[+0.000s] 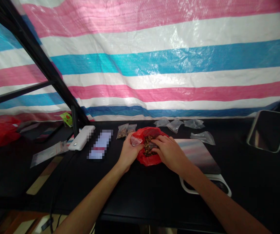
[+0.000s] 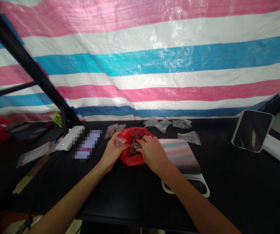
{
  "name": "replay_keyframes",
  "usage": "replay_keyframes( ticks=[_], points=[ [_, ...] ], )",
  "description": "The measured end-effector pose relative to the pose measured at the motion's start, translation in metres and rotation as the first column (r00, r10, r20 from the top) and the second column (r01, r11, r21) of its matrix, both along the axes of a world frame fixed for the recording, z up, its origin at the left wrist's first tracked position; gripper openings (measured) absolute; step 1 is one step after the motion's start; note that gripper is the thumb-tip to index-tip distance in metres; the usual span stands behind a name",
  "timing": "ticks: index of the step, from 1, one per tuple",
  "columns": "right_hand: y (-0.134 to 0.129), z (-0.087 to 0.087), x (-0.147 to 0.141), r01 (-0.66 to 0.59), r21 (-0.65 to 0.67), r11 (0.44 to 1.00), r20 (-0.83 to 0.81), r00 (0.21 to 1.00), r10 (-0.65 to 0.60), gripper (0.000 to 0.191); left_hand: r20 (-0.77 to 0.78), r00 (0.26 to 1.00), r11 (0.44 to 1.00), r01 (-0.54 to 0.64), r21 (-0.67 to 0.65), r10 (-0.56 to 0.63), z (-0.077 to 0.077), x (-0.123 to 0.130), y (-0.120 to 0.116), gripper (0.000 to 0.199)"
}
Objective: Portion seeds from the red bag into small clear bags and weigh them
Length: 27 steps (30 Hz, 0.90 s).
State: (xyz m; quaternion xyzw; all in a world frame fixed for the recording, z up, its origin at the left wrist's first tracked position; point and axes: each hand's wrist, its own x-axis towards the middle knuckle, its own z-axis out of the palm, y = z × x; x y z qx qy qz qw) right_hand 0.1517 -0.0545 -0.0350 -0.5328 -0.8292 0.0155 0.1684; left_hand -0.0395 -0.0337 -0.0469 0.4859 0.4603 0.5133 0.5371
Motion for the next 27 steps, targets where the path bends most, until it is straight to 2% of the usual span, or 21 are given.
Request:
replay_keyframes(
  ticks=[3,6,11,13,16,19,22,24,27],
  points=[
    [-0.001,-0.001,-0.001,-0.008,0.019,1.000,-0.051,0.999,0.008,0.023,-0.015,1.000,0.999,-0.021,0.031,0.021,-0.003,0.001,0.000,0.047],
    [-0.002,-0.002,-0.004,-0.001,0.029,1.000,-0.080,0.997,0.004,0.021,-0.023,1.000,0.999,0.008,0.032,-0.008,-0.005,0.001,0.000,0.047],
    [-0.003,-0.001,-0.009,0.009,0.008,1.000,-0.108,0.994,-0.008,0.019,0.023,0.998,0.999,0.050,0.022,-0.050,0.000,-0.001,-0.001,0.044],
    [-0.003,0.001,-0.010,0.018,-0.015,1.000,-0.159,0.987,-0.021,0.017,-0.014,0.999,0.998,0.050,0.049,-0.049,0.001,-0.002,0.000,0.041],
    [-0.003,0.004,-0.010,0.026,-0.049,0.998,-0.266,0.963,-0.038,0.016,-0.154,0.985,0.974,-0.035,0.225,0.071,-0.001,-0.006,0.003,0.043],
    [-0.001,0.006,-0.009,0.030,-0.045,0.999,-0.357,0.933,-0.044,0.021,-0.241,0.929,0.889,-0.159,0.429,0.282,-0.007,-0.011,0.007,0.060],
    [0.002,0.006,-0.005,0.063,-0.020,0.998,-0.419,0.905,-0.066,0.023,-0.293,0.877,0.841,-0.197,0.504,0.381,-0.009,-0.017,0.009,0.065],
    [0.004,0.006,-0.003,0.094,-0.006,0.996,-0.444,0.892,-0.087,0.024,-0.377,0.828,0.821,-0.162,0.548,0.415,-0.007,-0.020,0.009,0.055],
    [0.004,0.009,-0.002,0.084,0.021,0.996,-0.478,0.876,-0.064,0.027,-0.552,0.749,0.817,0.025,0.576,0.366,-0.002,-0.023,0.008,0.031]
  ],
)
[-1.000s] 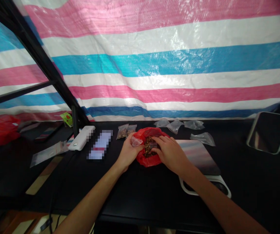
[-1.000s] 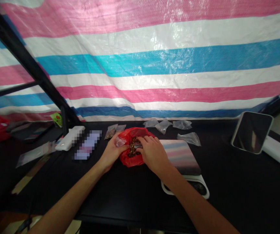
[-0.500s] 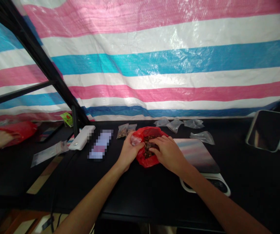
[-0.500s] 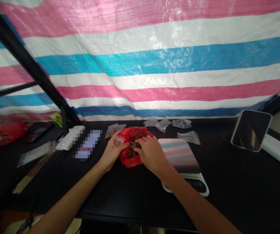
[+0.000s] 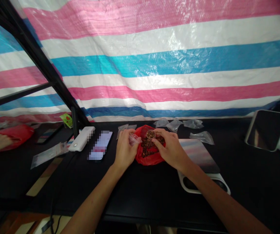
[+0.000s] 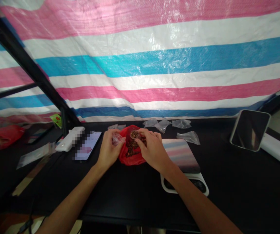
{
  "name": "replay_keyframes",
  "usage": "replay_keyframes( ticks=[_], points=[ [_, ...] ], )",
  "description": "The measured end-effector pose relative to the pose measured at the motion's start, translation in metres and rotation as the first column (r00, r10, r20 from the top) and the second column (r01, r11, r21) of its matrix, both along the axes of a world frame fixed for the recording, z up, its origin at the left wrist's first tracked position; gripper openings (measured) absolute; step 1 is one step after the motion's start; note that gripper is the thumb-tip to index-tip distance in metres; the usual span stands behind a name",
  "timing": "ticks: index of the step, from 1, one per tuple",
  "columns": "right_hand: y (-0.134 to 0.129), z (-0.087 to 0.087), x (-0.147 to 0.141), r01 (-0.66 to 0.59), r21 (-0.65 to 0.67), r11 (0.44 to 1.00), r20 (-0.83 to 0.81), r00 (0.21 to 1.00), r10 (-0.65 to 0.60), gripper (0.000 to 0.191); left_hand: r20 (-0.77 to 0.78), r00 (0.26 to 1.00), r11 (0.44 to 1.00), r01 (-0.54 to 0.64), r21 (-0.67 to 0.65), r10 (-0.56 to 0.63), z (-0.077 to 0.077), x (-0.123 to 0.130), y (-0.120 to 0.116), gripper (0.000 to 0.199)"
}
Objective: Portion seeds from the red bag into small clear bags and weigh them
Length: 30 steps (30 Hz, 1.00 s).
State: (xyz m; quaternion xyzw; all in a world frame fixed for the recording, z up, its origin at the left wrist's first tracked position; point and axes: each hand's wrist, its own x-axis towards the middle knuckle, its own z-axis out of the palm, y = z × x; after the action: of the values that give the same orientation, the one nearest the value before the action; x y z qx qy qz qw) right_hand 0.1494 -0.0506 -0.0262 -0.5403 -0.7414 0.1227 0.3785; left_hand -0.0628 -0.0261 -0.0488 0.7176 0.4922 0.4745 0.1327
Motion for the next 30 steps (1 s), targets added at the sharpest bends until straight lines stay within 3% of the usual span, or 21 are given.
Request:
replay_keyframes(
  ticks=[2,7,12,18,25,30],
  points=[
    [-0.001,0.002,0.000,-0.051,0.027,0.998,-0.011,0.999,0.051,0.029,-0.108,0.989,0.995,0.099,-0.021,-0.101,0.002,0.000,-0.001,0.029],
    [-0.007,0.007,-0.002,-0.196,0.066,0.978,0.053,0.980,0.193,0.026,-0.163,0.956,0.968,0.226,-0.112,-0.242,-0.002,0.002,-0.001,0.056],
    [-0.009,0.008,-0.004,-0.274,0.011,0.962,0.015,0.962,0.274,0.030,-0.117,0.973,0.969,0.175,-0.175,-0.197,-0.005,0.005,-0.004,0.041],
    [-0.009,0.008,-0.003,-0.279,0.019,0.960,-0.076,0.957,0.280,0.036,-0.174,0.961,0.974,0.197,-0.108,-0.214,0.004,0.005,-0.006,0.023],
    [-0.011,0.009,-0.006,-0.343,-0.112,0.933,-0.294,0.908,0.298,0.034,-0.093,0.956,0.957,0.266,-0.113,-0.277,0.007,0.006,-0.008,0.027],
    [-0.011,0.008,-0.008,-0.388,-0.134,0.912,-0.384,0.869,0.313,0.034,-0.073,0.933,0.933,0.345,-0.103,-0.352,0.007,0.007,-0.009,0.036]
  ],
)
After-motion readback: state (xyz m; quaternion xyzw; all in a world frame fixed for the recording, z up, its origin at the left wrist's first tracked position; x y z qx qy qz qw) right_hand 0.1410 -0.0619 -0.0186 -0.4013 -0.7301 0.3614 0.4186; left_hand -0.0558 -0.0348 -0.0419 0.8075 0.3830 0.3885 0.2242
